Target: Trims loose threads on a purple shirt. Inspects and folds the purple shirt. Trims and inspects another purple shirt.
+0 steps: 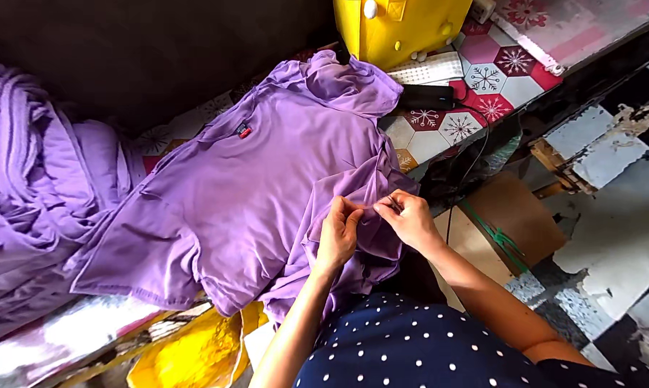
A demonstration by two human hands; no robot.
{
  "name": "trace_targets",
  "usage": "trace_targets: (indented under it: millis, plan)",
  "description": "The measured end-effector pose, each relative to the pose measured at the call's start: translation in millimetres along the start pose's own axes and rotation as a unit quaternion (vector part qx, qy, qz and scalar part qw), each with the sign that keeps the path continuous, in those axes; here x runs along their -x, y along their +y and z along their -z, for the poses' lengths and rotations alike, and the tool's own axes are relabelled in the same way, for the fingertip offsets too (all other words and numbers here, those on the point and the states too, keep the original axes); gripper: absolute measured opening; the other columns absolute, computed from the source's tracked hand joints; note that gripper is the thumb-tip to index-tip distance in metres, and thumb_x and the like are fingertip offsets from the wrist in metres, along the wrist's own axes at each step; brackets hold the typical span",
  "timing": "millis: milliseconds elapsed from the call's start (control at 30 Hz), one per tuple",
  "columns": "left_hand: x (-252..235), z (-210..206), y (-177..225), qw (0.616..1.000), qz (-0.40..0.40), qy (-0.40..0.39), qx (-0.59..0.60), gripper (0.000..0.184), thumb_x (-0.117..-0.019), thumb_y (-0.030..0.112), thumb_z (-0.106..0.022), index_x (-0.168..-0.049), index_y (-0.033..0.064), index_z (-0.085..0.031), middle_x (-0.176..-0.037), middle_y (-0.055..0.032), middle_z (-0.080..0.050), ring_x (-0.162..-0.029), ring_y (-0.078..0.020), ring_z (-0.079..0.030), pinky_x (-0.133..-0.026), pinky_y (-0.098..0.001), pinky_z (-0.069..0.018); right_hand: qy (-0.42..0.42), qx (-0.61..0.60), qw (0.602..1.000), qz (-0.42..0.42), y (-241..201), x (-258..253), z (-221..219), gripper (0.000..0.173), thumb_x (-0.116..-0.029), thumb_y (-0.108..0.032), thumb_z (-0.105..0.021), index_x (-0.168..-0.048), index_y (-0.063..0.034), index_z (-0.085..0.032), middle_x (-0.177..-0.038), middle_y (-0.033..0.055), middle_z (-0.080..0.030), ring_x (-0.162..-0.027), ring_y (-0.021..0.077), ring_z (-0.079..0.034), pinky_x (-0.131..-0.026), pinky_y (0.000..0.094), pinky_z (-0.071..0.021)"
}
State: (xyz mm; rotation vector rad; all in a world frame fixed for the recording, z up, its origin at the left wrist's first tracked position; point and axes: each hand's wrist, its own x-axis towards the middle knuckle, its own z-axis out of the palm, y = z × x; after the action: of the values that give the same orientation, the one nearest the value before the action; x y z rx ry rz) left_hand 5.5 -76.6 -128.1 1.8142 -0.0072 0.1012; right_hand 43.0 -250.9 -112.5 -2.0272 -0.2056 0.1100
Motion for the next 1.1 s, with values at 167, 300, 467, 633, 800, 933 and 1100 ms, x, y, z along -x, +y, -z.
trace_targets:
  millis: [167, 300, 467, 633, 800, 933, 1100]
  plan:
    - [-1.8, 4.6, -7.6, 1.0, 0.002, 0.01, 0.014, 0.003, -0.0999, 0.002, -0.056, -0.101, 0.005, -0.055, -0.087, 0.0012, -0.068, -0.08, -0.0026, -0.066, -0.075, -0.023, -0.0554, -0.169, -0.317, 0.916, -0.179, 1.4, -18.6, 26.5, 0.023, -0.1047, -0.007, -0.049, -0.088, -0.0048, -0.065, -0.066, -0.0064, -0.055, -0.044, -0.004, -0.032, -0.042, 0.0125, -0.0291]
    - [-2.4, 5.6, -12.6, 0.998, -0.018, -0.004, 0.061, 0.01, -0.0983, -0.001, -0.057, -0.104, 0.0063, -0.055, -0.09, 0.0016, -0.07, -0.082, -0.004, -0.068, -0.078, -0.0242, -0.0572, -0.255, -0.405, 0.854, -0.203, 12.7, -40.0, 48.0, 0.034, -0.1093, -0.021, -0.038, -0.084, -0.0128, -0.058, -0.063, -0.0093, -0.049, -0.039, -0.0057, -0.028, -0.037, 0.0095, -0.0264]
    - [-4.4, 4.7, -10.7, 0.996, -0.009, -0.01, 0.089, 0.014, -0.097, -0.003, -0.058, -0.108, 0.0058, -0.057, -0.088, 0.0019, -0.069, -0.077, -0.0038, -0.066, -0.073, -0.0229, -0.0572, -0.207, -0.422, 0.856, -0.215, 25.1, -60.9, 53.8, 0.032, -0.1094, -0.027, -0.042, -0.084, -0.0149, -0.057, -0.062, -0.0097, -0.046, -0.037, -0.0062, -0.024, -0.034, 0.0091, -0.0236]
    - [-8.8, -3.5, 3.1, 0.991, 0.066, 0.011, 0.115, 0.016, -0.0968, -0.002, -0.061, -0.106, 0.0089, -0.056, -0.075, 0.0048, -0.067, -0.064, -0.0014, -0.062, -0.063, -0.0196, -0.0525, -0.028, 0.037, 0.987, -0.154, 53.2, -74.1, 37.9, 0.025, -0.1031, -0.02, -0.061, -0.105, 0.0015, -0.073, -0.094, 0.0162, -0.071, -0.085, 0.0247, -0.067, -0.08, 0.0496, -0.0539]
    - [-1.3, -9.4, 14.4, 0.99, 0.06, 0.044, 0.118, 0.024, -0.0926, -0.004, -0.067, -0.11, 0.0078, -0.055, -0.083, 0.0024, -0.074, -0.072, -0.0042, -0.069, -0.07, -0.0226, -0.0583, 0.08, -0.024, 0.997, 0.004, -4.8, -10.5, 38.0, 0.015, -0.0978, -0.013, -0.066, -0.105, -0.0023, -0.073, -0.092, 0.006, -0.073, -0.076, 0.0095, -0.067, -0.07, 0.0309, -0.0573]
    - [1.1, -16.1, 19.1, 0.994, 0.003, 0.061, 0.087, 0.024, -0.0904, -0.003, -0.068, -0.109, 0.0063, -0.057, -0.09, 0.0012, -0.075, -0.079, -0.0054, -0.072, -0.074, -0.0244, -0.0605, 0.043, -0.038, 0.997, 0.041, -13.4, 12.1, 15.9, 0.009, -0.0918, -0.01, -0.071, -0.093, -0.0033, -0.077, -0.084, 0.0024, -0.075, -0.074, 0.0003, -0.068, -0.071, 0.0198, -0.0569]
    - [4.5, -18.2, 16.8, 0.991, -0.093, 0.078, -0.05, 0.014, -0.091, 0.002, -0.068, -0.104, 0.0014, -0.063, -0.091, -0.0028, -0.075, -0.08, -0.004, -0.07, -0.076, -0.0224, -0.0579, 0.038, -0.019, 0.999, -0.018, -17.0, 11.6, 9.3, 0.008, -0.0921, -0.013, -0.073, -0.091, -0.0062, -0.077, -0.078, -0.0002, -0.072, -0.068, -0.0013, -0.062, -0.066, 0.0188, -0.0519]
